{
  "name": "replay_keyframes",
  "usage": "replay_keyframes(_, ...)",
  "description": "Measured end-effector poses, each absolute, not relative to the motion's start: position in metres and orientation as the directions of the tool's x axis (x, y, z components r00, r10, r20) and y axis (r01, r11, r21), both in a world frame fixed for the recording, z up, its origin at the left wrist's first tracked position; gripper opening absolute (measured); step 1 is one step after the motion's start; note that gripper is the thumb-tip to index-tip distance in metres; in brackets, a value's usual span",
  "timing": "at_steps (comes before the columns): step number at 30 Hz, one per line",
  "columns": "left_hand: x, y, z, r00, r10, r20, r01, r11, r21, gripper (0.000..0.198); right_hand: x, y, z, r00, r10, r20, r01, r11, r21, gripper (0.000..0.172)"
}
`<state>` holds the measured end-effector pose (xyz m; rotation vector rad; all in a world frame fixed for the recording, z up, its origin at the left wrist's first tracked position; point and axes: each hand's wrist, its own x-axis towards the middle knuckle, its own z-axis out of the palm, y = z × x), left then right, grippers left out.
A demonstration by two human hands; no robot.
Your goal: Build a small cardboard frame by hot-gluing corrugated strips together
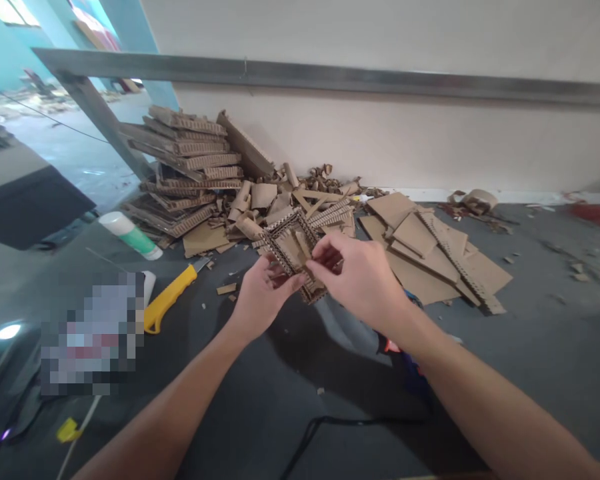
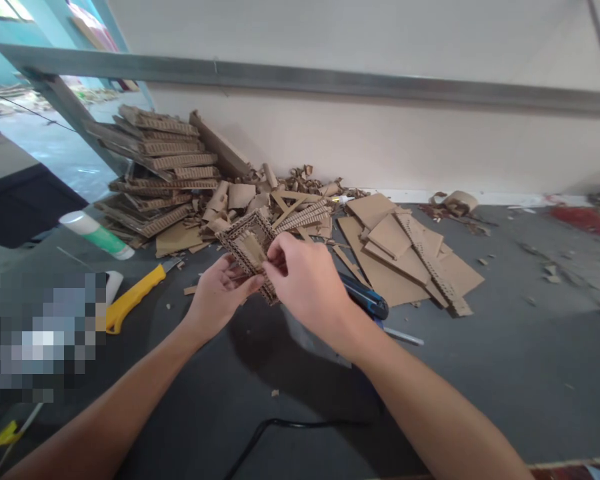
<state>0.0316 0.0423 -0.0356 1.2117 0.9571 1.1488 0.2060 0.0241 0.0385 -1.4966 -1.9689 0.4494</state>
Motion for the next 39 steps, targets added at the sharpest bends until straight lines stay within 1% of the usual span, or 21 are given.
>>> replay_keyframes(3,0.032,0.041,-0.035,0.215,0.976,0.028,-0.14,0.002,0.99,0.056,0.195,0.022,0.028,-0.153,0.935,0.321,0.786,0.312,-0.534,0.006)
replay_keyframes(7,0.03,0.041,-0.037,0.241,0.97,0.034,-0.155,0.004,0.988,0.057,0.194,0.022,0.023,-0.175,0.929,0.327,0.823,0.32,-0.47,0.01)
replay_keyframes(9,0.031,0.041,-0.037,0.241,0.97,0.029,-0.161,0.01,0.987,0.056,0.195,0.021,0.024,-0.172,0.934,0.312,0.829,0.308,-0.467,0.011)
replay_keyframes(13,0.033,0.04,-0.035,0.242,0.97,0.017,-0.198,0.032,0.98,0.053,0.196,0.022,0.028,-0.175,0.951,0.254,0.809,0.286,-0.513,0.011)
replay_keyframes(15,0.034,0.04,-0.034,0.243,0.97,0.015,-0.21,0.038,0.977,0.051,0.196,0.022,0.029,-0.17,0.956,0.238,0.812,0.273,-0.516,0.01)
replay_keyframes(21,0.034,0.04,-0.036,0.244,0.97,0.005,-0.186,0.042,0.982,0.046,0.197,0.02,0.031,-0.159,0.955,0.251,0.856,0.26,-0.447,0.014)
replay_keyframes(26,0.033,0.039,-0.036,0.268,0.963,-0.003,-0.171,0.051,0.984,0.043,0.199,0.018,0.033,-0.151,0.961,0.23,0.833,0.249,-0.493,0.013)
replay_keyframes(29,0.034,0.038,-0.035,0.261,0.965,-0.016,-0.152,0.057,0.987,0.044,0.202,0.02,0.037,-0.157,0.963,0.217,0.823,0.249,-0.51,0.015)
replay_keyframes(33,0.033,0.038,-0.035,0.27,0.962,-0.038,-0.112,0.07,0.991,0.043,0.206,0.023,0.042,-0.179,0.971,0.158,0.81,0.236,-0.537,0.017)
replay_keyframes(36,0.032,0.039,-0.036,0.268,0.961,-0.065,-0.099,0.095,0.991,0.042,0.208,0.024,0.043,-0.179,0.977,0.113,0.787,0.211,-0.58,0.015)
replay_keyframes(39,0.032,0.039,-0.036,0.263,0.962,-0.072,-0.091,0.099,0.991,0.043,0.208,0.025,0.042,-0.173,0.98,0.098,0.782,0.197,-0.591,0.013)
